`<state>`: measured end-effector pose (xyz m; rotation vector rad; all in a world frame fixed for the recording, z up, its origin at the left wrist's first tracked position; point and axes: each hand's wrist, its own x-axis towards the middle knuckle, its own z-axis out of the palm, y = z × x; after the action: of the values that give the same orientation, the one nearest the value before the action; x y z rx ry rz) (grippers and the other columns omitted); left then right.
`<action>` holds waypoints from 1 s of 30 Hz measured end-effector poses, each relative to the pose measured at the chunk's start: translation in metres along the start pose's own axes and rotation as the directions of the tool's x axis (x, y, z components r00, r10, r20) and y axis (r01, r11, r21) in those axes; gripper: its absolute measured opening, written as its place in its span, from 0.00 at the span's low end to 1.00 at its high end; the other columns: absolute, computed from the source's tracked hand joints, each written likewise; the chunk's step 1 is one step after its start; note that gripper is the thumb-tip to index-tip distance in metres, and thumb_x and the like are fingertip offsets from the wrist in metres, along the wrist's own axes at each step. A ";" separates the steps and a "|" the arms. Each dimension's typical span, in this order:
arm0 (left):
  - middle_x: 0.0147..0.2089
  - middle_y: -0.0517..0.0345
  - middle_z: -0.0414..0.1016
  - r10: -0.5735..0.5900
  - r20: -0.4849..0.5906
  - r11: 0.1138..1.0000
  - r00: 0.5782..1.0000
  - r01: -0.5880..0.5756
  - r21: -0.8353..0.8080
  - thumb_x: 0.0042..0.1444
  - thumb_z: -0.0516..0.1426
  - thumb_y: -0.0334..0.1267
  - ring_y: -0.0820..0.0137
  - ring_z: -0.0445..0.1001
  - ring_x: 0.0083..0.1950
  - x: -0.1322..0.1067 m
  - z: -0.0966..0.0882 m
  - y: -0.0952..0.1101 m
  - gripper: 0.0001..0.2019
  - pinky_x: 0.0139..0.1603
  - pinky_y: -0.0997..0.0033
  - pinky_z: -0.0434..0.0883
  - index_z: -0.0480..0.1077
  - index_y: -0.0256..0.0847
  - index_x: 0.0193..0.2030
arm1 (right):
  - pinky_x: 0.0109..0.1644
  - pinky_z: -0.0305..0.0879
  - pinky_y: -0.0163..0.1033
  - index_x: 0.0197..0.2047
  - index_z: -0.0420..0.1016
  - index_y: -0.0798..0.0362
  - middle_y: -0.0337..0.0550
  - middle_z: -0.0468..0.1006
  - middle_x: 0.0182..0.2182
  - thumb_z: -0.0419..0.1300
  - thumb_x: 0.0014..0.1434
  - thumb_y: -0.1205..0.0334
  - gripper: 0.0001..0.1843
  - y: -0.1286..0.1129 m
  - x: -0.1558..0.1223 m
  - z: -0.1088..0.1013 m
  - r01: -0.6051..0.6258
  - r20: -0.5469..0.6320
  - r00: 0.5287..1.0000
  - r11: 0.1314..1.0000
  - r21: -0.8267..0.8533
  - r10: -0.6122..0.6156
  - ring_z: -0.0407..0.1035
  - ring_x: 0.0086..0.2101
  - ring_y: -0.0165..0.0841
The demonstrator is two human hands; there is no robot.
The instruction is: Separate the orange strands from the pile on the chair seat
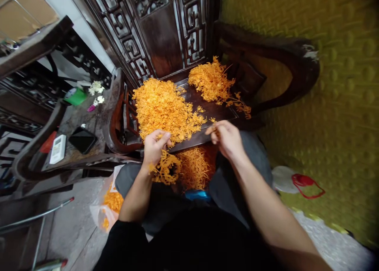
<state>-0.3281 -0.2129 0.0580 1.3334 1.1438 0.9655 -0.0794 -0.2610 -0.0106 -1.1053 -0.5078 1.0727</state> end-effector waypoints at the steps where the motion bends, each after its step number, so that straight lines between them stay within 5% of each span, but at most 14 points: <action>1: 0.20 0.61 0.72 0.008 0.030 1.000 1.000 -0.008 0.012 0.55 0.68 0.48 0.81 0.58 0.18 0.000 0.004 -0.001 0.17 0.20 0.77 0.53 0.74 0.37 0.26 | 0.20 0.50 0.32 0.38 0.68 0.51 0.33 0.74 0.24 0.67 0.56 0.53 0.15 0.004 -0.007 0.006 -0.035 0.094 0.995 0.999 0.006 0.035 0.55 0.17 0.23; 5: 0.20 0.62 0.72 0.031 0.026 0.999 0.999 -0.031 -0.008 0.56 0.68 0.49 0.81 0.55 0.17 0.000 0.011 -0.001 0.17 0.18 0.77 0.51 0.74 0.37 0.27 | 0.21 0.43 0.31 0.47 0.73 0.54 0.33 0.72 0.27 0.68 0.53 0.56 0.20 0.016 -0.024 0.026 -0.174 0.289 0.947 0.979 0.103 0.138 0.51 0.18 0.21; 9: 0.21 0.62 0.73 0.018 0.040 1.000 0.999 -0.018 -0.012 0.55 0.68 0.49 0.81 0.56 0.17 0.002 0.006 0.001 0.18 0.18 0.77 0.51 0.74 0.37 0.27 | 0.22 0.33 0.33 0.36 0.71 0.53 0.29 0.57 0.22 0.68 0.54 0.47 0.19 0.014 -0.020 0.027 -0.297 0.376 0.894 0.951 0.084 0.246 0.42 0.19 0.21; 12: 0.21 0.62 0.71 0.008 0.080 1.000 0.997 -0.010 0.027 0.58 0.67 0.50 0.81 0.55 0.18 0.000 0.008 -0.001 0.18 0.19 0.76 0.52 0.74 0.37 0.27 | 0.24 0.39 0.34 0.32 0.69 0.52 0.28 0.54 0.20 0.67 0.56 0.35 0.27 0.008 -0.014 0.033 -0.139 0.499 0.844 0.979 -0.149 0.196 0.44 0.21 0.23; 17: 0.23 0.62 0.73 0.071 0.115 0.979 0.991 -0.092 0.184 0.60 0.65 0.48 0.79 0.60 0.21 -0.001 0.010 -0.003 0.17 0.23 0.75 0.57 0.75 0.38 0.28 | 0.37 0.57 0.37 0.34 0.78 0.54 0.40 0.73 0.29 0.57 0.65 0.34 0.30 -0.007 -0.007 0.051 0.350 0.715 0.692 0.822 -0.449 0.096 0.63 0.31 0.30; 19: 0.23 0.62 0.73 0.100 0.085 0.967 0.991 -0.117 0.228 0.60 0.65 0.48 0.78 0.61 0.21 0.003 0.001 -0.002 0.16 0.24 0.75 0.58 0.75 0.38 0.28 | 0.35 0.55 0.37 0.31 0.76 0.54 0.39 0.71 0.25 0.52 0.69 0.35 0.32 -0.012 -0.010 0.044 0.367 0.774 0.608 0.802 -0.472 0.177 0.62 0.28 0.29; 22: 0.22 0.63 0.71 0.186 -0.114 0.960 0.976 -0.156 0.231 0.57 0.67 0.46 0.78 0.62 0.21 0.014 -0.020 0.002 0.14 0.23 0.76 0.57 0.75 0.38 0.29 | 0.29 0.50 0.36 0.23 0.68 0.54 0.34 0.61 0.17 0.52 0.71 0.37 0.33 -0.016 -0.018 0.013 0.173 0.809 0.506 0.883 -0.435 0.299 0.52 0.22 0.25; 25: 0.20 0.65 0.69 0.186 -0.245 0.979 0.952 -0.158 0.131 0.53 0.69 0.46 0.79 0.59 0.19 0.023 -0.033 0.003 0.14 0.21 0.76 0.54 0.74 0.39 0.28 | 0.25 0.47 0.35 0.28 0.74 0.56 0.32 0.58 0.17 0.57 0.69 0.39 0.29 -0.021 -0.017 -0.022 -0.035 0.746 0.566 0.915 -0.403 0.350 0.50 0.20 0.24; 28: 0.21 0.64 0.70 0.074 -0.092 0.997 0.993 -0.070 0.046 0.52 0.69 0.51 0.79 0.59 0.19 0.024 -0.025 -0.003 0.17 0.21 0.75 0.55 0.74 0.39 0.28 | 0.22 0.47 0.33 0.44 0.79 0.57 0.35 0.66 0.23 0.60 0.66 0.46 0.21 -0.021 0.007 -0.031 -0.096 0.536 0.767 0.890 -0.447 0.352 0.54 0.20 0.24; 30: 0.22 0.64 0.69 -0.017 0.037 0.999 0.999 0.015 0.046 0.52 0.69 0.52 0.77 0.61 0.20 0.023 -0.011 -0.010 0.18 0.22 0.75 0.58 0.75 0.39 0.31 | 0.20 0.47 0.33 0.46 0.77 0.56 0.38 0.71 0.27 0.61 0.63 0.53 0.15 -0.015 0.034 -0.020 -0.098 0.326 0.896 0.850 -0.517 0.301 0.54 0.19 0.24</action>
<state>-0.3356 -0.1889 0.0473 1.3712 1.1526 0.9044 -0.0420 -0.2409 -0.0111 -1.4134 -1.0519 1.4154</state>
